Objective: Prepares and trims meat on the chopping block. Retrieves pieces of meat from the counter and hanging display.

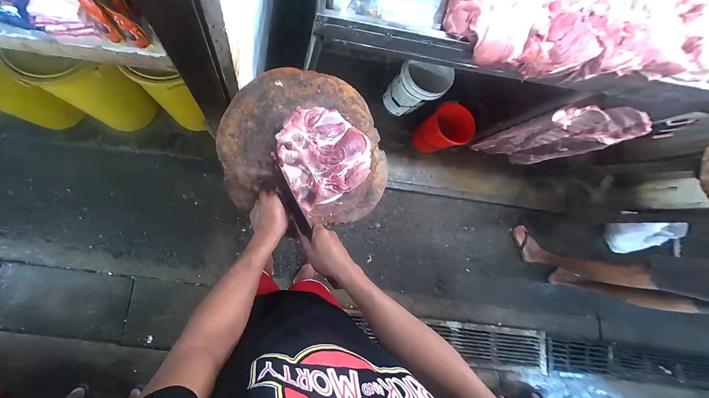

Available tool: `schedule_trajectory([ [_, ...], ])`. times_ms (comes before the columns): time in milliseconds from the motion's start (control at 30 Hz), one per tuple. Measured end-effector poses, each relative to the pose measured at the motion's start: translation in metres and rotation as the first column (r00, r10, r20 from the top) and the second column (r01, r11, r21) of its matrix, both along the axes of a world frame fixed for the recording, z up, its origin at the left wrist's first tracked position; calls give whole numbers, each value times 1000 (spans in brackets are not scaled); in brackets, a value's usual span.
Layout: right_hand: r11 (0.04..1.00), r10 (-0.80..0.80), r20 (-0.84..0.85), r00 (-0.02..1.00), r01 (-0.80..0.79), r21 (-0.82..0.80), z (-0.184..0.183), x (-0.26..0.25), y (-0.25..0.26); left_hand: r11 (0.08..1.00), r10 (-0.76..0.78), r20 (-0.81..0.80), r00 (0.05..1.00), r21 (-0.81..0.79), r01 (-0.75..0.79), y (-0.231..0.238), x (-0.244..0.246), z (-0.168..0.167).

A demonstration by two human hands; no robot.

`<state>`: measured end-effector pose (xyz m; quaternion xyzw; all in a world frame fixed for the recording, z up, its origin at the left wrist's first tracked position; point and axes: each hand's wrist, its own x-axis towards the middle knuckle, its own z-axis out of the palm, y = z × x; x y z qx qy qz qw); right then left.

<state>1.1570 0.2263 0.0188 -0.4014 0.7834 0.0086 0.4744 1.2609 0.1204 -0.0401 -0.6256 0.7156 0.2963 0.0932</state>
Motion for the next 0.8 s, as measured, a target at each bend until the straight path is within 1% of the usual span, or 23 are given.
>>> schedule_trajectory([
  [67, 998, -6, 18, 1000, 7, -55, 3, -8, 11, 998, 61, -76, 995, 21, -60, -7, 9, 4],
  [133, 991, -27, 18, 999, 29, -127, 13, -16, 20, 986, 146, -176, 974, 107, -128, -12, 28, 11],
  [200, 978, -47, 16, 999, 49, -204, 33, -21, 19, 952, 257, -250, 934, 232, -200, -15, 51, 11],
  [267, 952, -71, 3, 997, 68, -300, 57, -24, 13, 917, 334, -287, 898, 319, -239, -12, 70, 1],
  [333, 910, -104, -5, 995, 93, -404, 78, -25, -1, 913, 340, -316, 886, 338, -229, -13, 78, -8],
  [400, 862, -125, 8, 992, 113, -494, 91, -21, -11, 916, 342, -350, 872, 331, -226, -14, 79, -10],
  [467, 837, -132, 19, 991, 122, -533, 86, -13, -16, 900, 381, -373, 846, 361, -246, -14, 76, -9],
  [500, 850, -122, 13, 992, 111, -515, 74, -8, -16, 886, 414, -392, 822, 383, -263, -13, 76, -8],
  [567, 922, -81, -4, 997, 73, -381, 39, 0, -8, 847, 503, -474, 723, 436, -304, -9, 78, -9],
  [633, 982, -32, -15, 999, 29, -184, 5, 4, 5, 803, 589, -569, 574, 495, -333, -3, 81, -9],
  [667, 993, -19, -22, 1000, 17, -116, -7, 4, 13, 778, 626, -609, 488, 534, -332, 0, 82, -8],
  [700, 996, -12, -34, 999, 8, -92, -10, 3, 18, 756, 654, -640, 404, 572, -318, 2, 83, -6],
  [733, 995, -9, -37, 999, 5, -100, -5, 0, 18, 735, 678, -659, 327, 612, -292, 2, 84, -5],
  [767, 991, -10, -32, 999, 6, -130, 6, -5, 16, 713, 702, -660, 268, 649, -266, 4, 84, -4],
  [800, 983, -19, -27, 999, 13, -185, 20, -10, 12, 692, 722, -652, 233, 680, -242, 6, 83, -4],
])
